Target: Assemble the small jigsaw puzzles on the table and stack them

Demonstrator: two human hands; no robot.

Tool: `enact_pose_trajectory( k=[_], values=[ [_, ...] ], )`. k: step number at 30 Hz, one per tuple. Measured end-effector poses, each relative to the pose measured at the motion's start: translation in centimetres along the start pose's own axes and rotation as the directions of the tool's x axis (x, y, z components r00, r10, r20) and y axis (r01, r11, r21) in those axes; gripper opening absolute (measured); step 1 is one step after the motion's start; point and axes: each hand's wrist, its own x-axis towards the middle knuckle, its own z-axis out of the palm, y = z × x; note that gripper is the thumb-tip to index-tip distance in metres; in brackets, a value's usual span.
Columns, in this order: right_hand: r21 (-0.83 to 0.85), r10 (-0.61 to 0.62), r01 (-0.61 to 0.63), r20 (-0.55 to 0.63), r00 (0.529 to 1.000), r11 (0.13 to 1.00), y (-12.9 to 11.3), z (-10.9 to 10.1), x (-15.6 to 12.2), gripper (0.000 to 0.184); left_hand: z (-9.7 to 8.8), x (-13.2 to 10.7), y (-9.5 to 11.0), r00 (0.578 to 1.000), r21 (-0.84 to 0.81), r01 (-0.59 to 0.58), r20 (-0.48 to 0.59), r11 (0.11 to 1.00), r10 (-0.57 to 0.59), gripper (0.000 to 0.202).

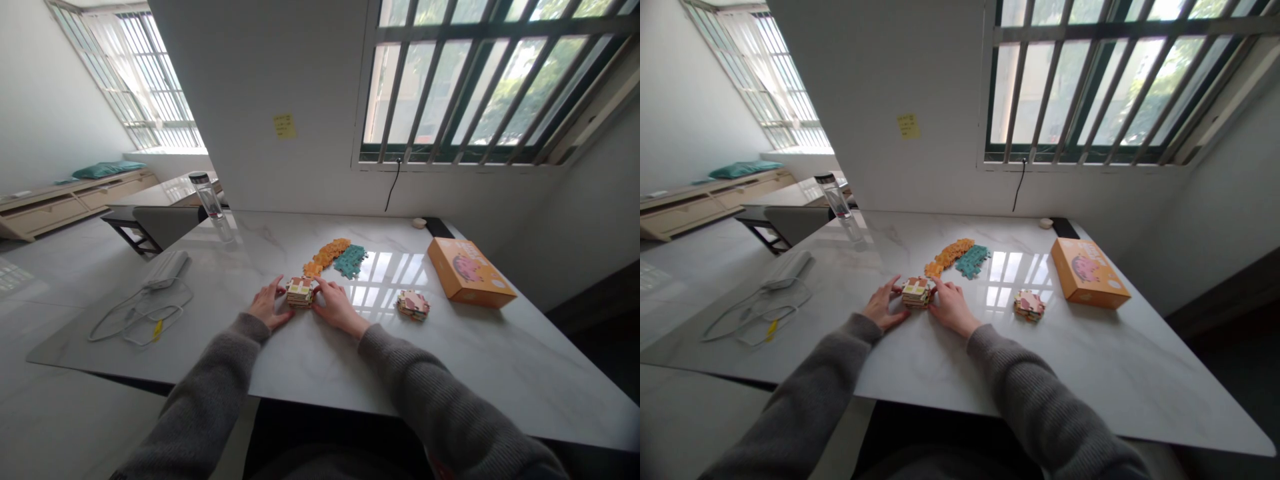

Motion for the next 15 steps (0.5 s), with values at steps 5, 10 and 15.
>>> enact_pose_trajectory(
  k=[5,10,15],
  values=[
    [-0.037,-0.023,0.022,-0.019,1.0,0.999,-1.1,0.8,0.0,0.071,-1.3,-0.4,0.0,0.998,-0.018,-0.018,-0.06,1.0,0.017,0.105],
    [-0.059,-0.023,0.022,-0.004,1.0,0.998,-2.4,1.6,0.7,0.072,-1.9,-0.6,0.1,0.991,-0.059,-0.046,-0.131,0.997,0.038,0.103],
    [-0.08,-0.065,0.064,-0.007,0.998,0.995,-3.3,1.7,0.5,0.068,-2.0,-0.6,0.5,0.982,-0.031,-0.099,-0.167,0.995,0.092,0.099]
  ],
)
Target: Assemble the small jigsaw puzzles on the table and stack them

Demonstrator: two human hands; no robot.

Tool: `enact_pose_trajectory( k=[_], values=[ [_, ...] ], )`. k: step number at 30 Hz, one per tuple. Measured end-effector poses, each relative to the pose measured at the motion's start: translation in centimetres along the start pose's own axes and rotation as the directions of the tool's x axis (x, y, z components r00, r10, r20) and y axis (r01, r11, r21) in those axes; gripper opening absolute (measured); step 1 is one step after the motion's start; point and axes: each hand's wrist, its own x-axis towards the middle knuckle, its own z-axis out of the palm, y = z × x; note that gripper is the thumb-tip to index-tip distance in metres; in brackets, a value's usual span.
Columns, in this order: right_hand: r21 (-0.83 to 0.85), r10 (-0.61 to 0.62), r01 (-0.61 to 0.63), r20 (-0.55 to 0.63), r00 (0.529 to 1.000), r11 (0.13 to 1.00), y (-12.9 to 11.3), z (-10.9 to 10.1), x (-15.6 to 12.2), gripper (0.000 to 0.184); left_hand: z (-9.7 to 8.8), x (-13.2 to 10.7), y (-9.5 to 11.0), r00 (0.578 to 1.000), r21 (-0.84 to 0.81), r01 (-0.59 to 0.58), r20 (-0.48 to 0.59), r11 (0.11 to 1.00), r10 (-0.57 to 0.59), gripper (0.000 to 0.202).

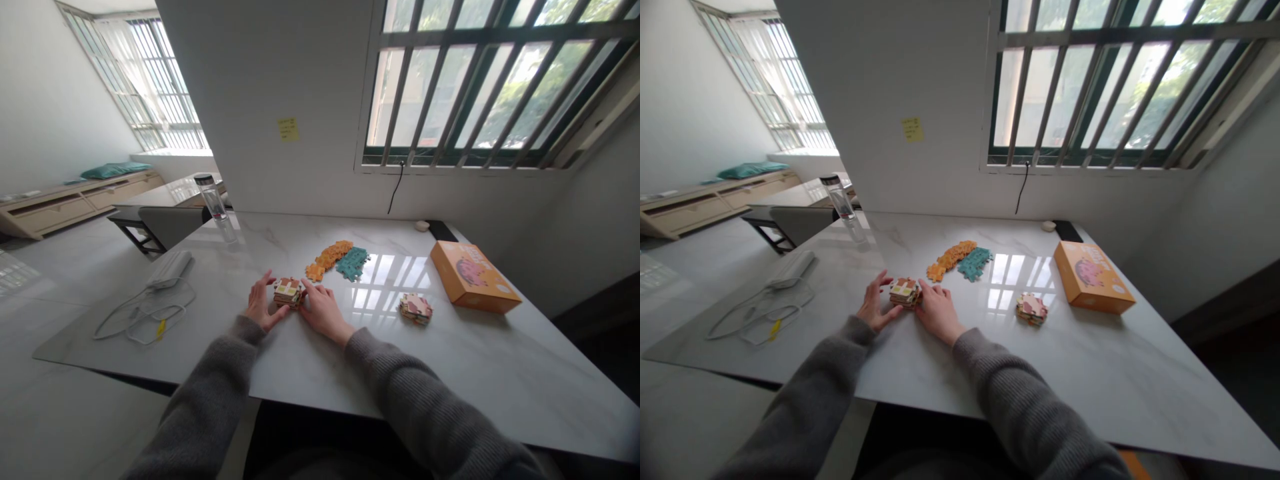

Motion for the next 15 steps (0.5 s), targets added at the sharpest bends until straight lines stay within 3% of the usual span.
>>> enact_pose_trajectory(
  k=[2,5,9,12,15],
  values=[
    [-0.006,-0.022,0.022,0.007,1.0,1.0,0.0,-0.4,-0.7,0.068,-0.4,0.2,0.6,0.999,0.027,-0.036,-0.028,0.999,0.037,0.094],
    [-0.023,-0.064,0.065,0.038,0.997,0.998,0.6,-1.4,-2.5,0.068,-1.3,0.5,2.1,0.979,0.085,-0.137,-0.138,0.987,0.148,0.069],
    [-0.04,-0.101,0.104,0.078,0.992,0.994,2.4,-3.1,-5.2,0.059,-1.7,0.9,5.1,0.898,0.117,-0.322,-0.276,0.939,0.342,0.042],
    [-0.024,-0.094,0.096,0.06,0.994,0.995,4.0,-4.4,-6.6,0.052,-0.8,0.9,7.7,0.878,0.089,-0.402,-0.243,0.911,0.412,0.032],
    [0.007,-0.063,0.063,0.002,0.998,0.998,5.5,-5.2,-7.1,0.047,1.0,1.2,10.0,0.925,0.017,-0.366,-0.1,0.93,0.366,0.029]
  ],
)
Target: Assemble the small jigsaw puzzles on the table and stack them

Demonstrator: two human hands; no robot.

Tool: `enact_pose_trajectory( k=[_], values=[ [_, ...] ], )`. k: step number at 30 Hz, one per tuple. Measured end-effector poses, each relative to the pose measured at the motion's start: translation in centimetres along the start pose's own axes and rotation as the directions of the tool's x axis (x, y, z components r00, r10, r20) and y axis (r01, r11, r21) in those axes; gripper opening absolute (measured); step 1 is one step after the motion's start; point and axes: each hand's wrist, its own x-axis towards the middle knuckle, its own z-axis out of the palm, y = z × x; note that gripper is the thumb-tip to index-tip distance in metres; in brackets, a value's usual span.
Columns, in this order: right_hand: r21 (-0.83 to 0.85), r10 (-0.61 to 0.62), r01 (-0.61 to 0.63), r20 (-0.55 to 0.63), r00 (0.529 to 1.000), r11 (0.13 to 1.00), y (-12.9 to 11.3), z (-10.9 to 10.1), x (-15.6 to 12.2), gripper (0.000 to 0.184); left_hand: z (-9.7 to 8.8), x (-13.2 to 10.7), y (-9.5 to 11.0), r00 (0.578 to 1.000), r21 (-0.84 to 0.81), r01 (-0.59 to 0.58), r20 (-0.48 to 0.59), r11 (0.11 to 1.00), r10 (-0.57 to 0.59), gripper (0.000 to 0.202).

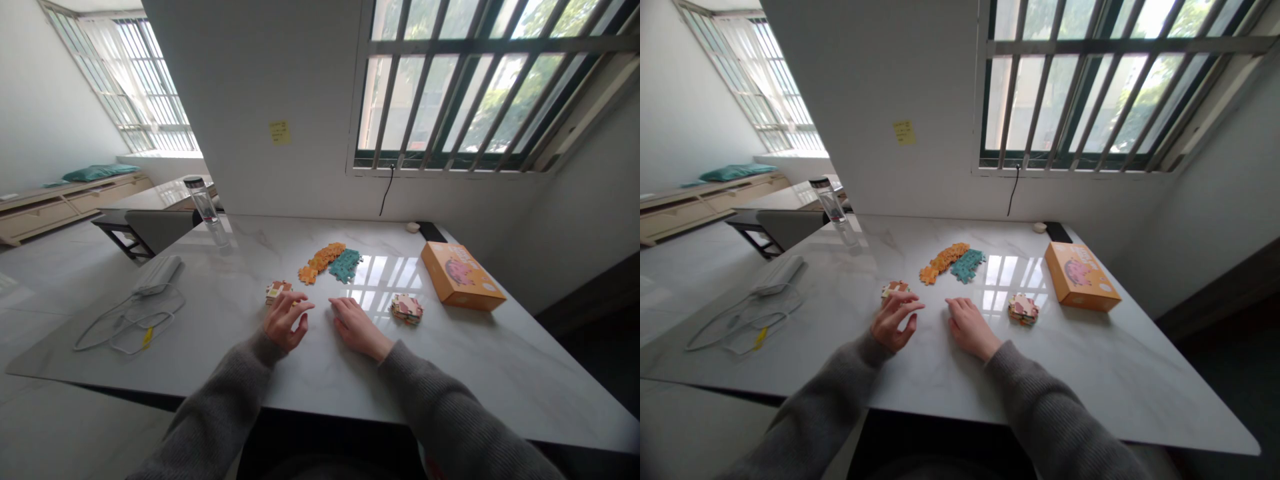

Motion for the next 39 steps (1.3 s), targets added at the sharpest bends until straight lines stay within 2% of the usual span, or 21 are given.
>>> enact_pose_trajectory(
  k=[3,5,9,12,15,20,23,29,31,36,39],
  values=[
    [0.018,0.055,-0.054,-0.064,0.996,0.998,1.2,-0.3,0.3,0.05,2.6,1.4,1.0,0.978,-0.072,0.032,0.208,0.997,-0.016,0.032],
    [-0.007,0.066,-0.066,-0.085,0.994,0.998,1.9,-0.3,0.8,0.053,4.6,2.3,0.8,0.957,-0.109,0.053,0.289,0.993,-0.019,0.036],
    [-0.121,0.067,-0.077,-0.088,0.994,0.99,3.2,-1.2,2.8,0.055,8.4,3.5,-0.9,0.937,-0.152,0.161,0.333,0.975,-0.103,0.047],
    [-0.225,0.154,-0.168,-0.078,0.985,0.96,4.4,-2.5,5.2,0.057,9.7,3.6,-2.0,0.933,-0.19,0.227,0.325,0.955,-0.157,0.045],
    [-0.262,0.263,-0.277,-0.087,0.961,0.924,6.1,-3.7,8.0,0.066,9.5,3.3,-2.4,0.95,-0.249,0.238,0.259,0.939,-0.172,0.038],
    [-0.256,0.338,-0.349,-0.089,0.937,0.902,8.7,-4.1,11.3,0.081,8.1,2.9,-2.1,0.961,-0.327,0.272,0.149,0.905,-0.235,0.027],
    [-0.256,0.346,-0.35,-0.064,0.936,0.901,9.4,-4.1,12.1,0.084,7.7,3.0,-1.8,0.955,-0.335,0.292,0.156,0.896,-0.252,0.026],
    [-0.245,0.283,-0.285,-0.041,0.958,0.927,9.4,-4.5,13.0,0.098,7.6,3.1,-1.6,0.954,-0.329,0.291,0.177,0.898,-0.244,0.027],
    [-0.223,0.267,-0.267,-0.03,0.963,0.938,9.2,-4.4,13.1,0.095,7.7,3.1,-1.7,0.952,-0.323,0.294,0.18,0.9,-0.246,0.028],
    [-0.157,0.252,-0.251,-0.014,0.968,0.955,8.4,-3.8,12.8,0.067,7.9,2.9,-2.1,0.953,-0.309,0.286,0.193,0.907,-0.235,0.03],
    [-0.133,0.241,-0.241,-0.016,0.97,0.961,7.9,-3.7,12.3,0.06,8.1,2.9,-2.3,0.951,-0.306,0.282,0.214,0.909,-0.223,0.032]
  ],
)
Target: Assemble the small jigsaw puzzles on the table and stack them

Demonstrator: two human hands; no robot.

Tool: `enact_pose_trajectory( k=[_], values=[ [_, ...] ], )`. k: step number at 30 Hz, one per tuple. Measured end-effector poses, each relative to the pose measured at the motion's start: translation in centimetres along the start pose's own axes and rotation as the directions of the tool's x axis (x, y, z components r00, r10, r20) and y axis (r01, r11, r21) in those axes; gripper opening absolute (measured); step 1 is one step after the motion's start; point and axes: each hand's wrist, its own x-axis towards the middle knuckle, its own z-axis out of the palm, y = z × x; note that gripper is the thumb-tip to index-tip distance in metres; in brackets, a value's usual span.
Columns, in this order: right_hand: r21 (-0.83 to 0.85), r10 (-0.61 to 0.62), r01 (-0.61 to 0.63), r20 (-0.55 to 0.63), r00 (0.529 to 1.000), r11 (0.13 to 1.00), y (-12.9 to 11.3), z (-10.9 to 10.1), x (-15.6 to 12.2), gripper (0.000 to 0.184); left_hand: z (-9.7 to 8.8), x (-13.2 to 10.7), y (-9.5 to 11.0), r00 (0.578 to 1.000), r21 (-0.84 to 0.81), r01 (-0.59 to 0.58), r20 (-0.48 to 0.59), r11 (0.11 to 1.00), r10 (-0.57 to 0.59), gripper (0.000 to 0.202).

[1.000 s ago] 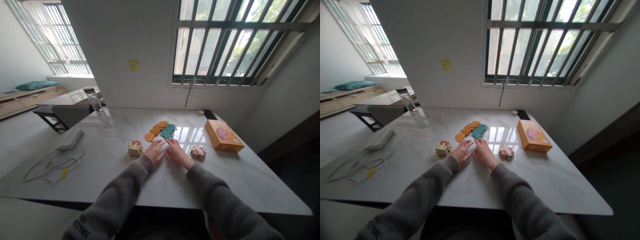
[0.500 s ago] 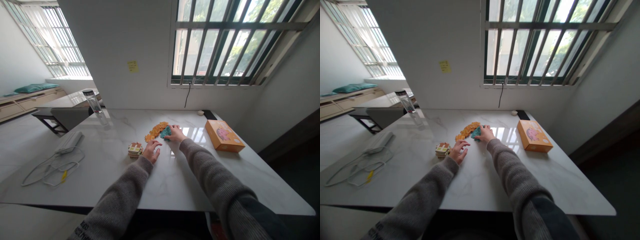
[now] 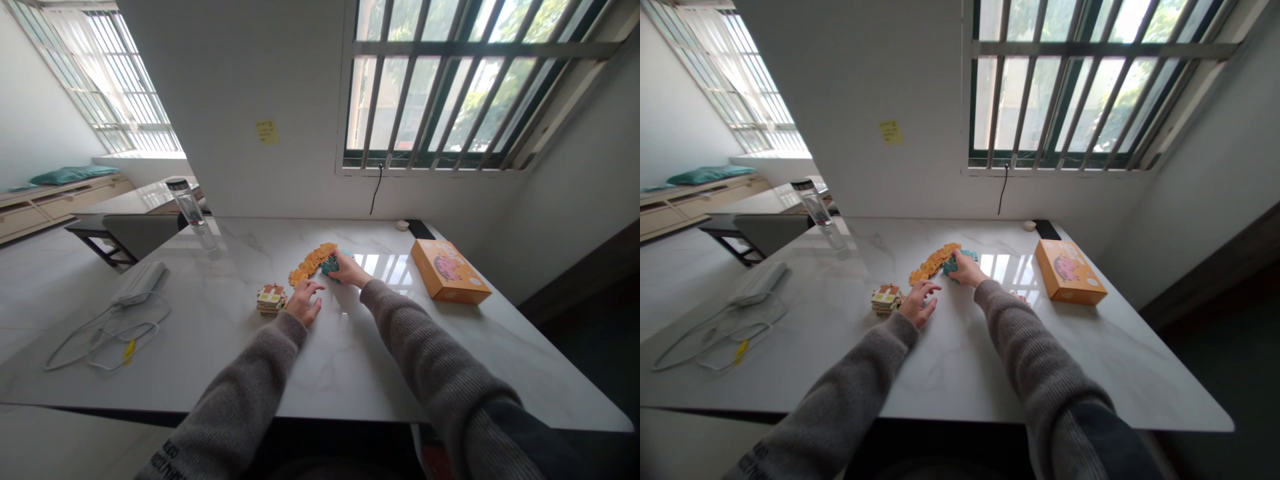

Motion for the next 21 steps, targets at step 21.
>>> enact_pose_trajectory(
  k=[21],
  values=[
    [0.339,-0.24,0.241,-0.046,0.97,0.909,-2.8,1.7,-10.7,0.073,2.5,-1.3,-0.2,0.99,-0.146,-0.06,0.12,0.987,0.078,0.101]
  ],
)
